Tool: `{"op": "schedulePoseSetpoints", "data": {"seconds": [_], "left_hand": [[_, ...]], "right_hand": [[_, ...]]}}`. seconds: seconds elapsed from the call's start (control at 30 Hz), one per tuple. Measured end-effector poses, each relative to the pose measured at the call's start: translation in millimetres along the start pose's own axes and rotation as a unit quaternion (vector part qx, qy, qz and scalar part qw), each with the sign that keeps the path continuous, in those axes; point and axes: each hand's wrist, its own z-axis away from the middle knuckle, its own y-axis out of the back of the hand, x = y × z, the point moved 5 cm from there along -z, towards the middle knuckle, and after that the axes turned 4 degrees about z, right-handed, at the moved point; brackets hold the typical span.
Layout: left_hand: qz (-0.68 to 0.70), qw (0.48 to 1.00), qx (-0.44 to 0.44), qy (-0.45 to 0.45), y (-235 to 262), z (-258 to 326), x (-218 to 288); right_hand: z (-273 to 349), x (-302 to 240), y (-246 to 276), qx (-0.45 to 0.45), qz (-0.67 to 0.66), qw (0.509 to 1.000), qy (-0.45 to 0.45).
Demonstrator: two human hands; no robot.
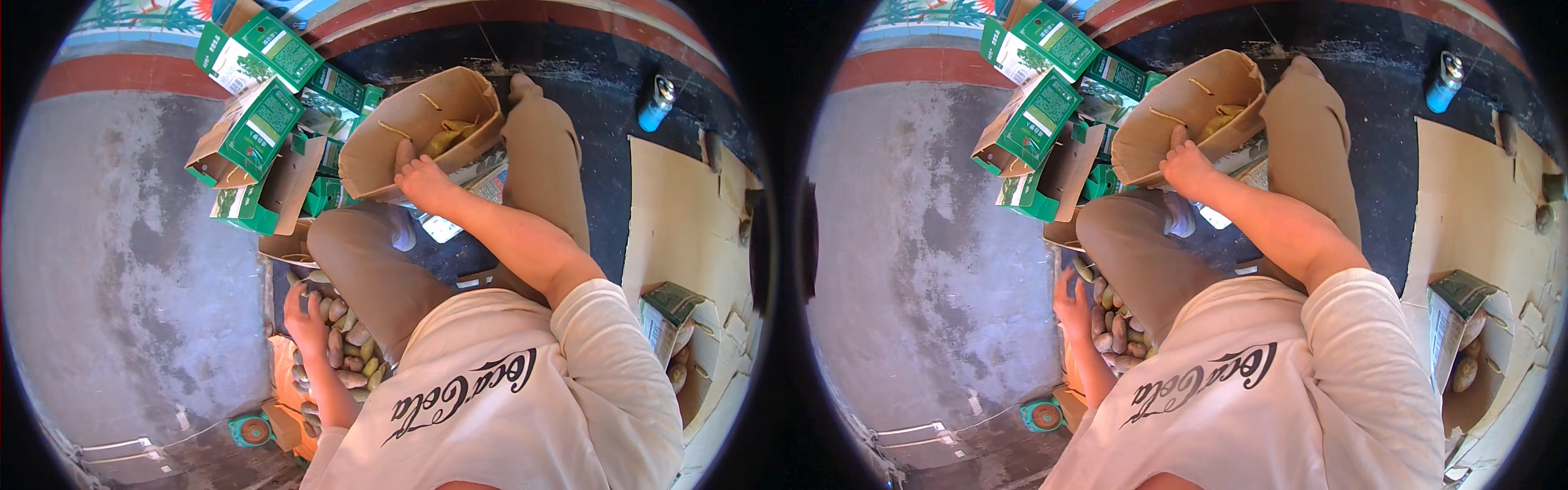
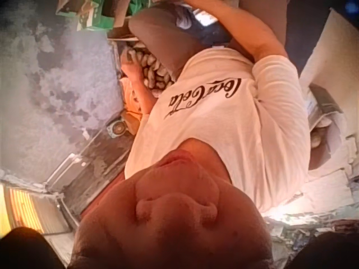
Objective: Sorting taro or sweet potatoes from a pile into bags and boxes and weighing them on a scale.
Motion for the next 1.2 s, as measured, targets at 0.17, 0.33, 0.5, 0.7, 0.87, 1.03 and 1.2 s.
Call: {"op": "schedulePoseSetpoints", "data": {"seconds": [0.17, 0.33, 0.5, 0.7, 0.87, 1.03, 1.2], "left_hand": [[-0.046, 0.999, -0.012, 0.019, 22.5, 38.4, -38.9], [-0.055, 0.998, -0.037, 0.022, 10.4, 36.9, -39.5], [-0.023, 0.994, -0.07, 0.081, -21.6, 56.3, -73.9], [-0.017, 0.943, -0.233, 0.236, -91.9, 156.8, -167.9], [0.018, 0.917, -0.25, 0.309, -72.3, 268.9, -227.7], [0.058, 0.921, -0.181, 0.34, -5.0, 350.2, -289.8], [0.095, 0.915, -0.108, 0.377, 53.4, 444.2, -353.8]], "right_hand": [[0.6, -1.4, 8.3, -0.014, 0.034, 0.999, 0.002], [0.9, 1.8, 7.5, 0.009, 0.034, 0.999, -0.012], [9.5, 1.3, 4.4, 0.037, 0.06, 0.997, -0.009], [10.9, 20.6, 21.7, 0.108, 0.048, 0.993, -0.019], [23.0, 29.7, 26.8, 0.124, 0.024, 0.992, -0.012], [36.6, 32.9, 39.5, 0.134, -0.014, 0.991, 0.002], [41.7, 24.5, 43.1, 0.137, 0.028, 0.99, 0.029]]}}
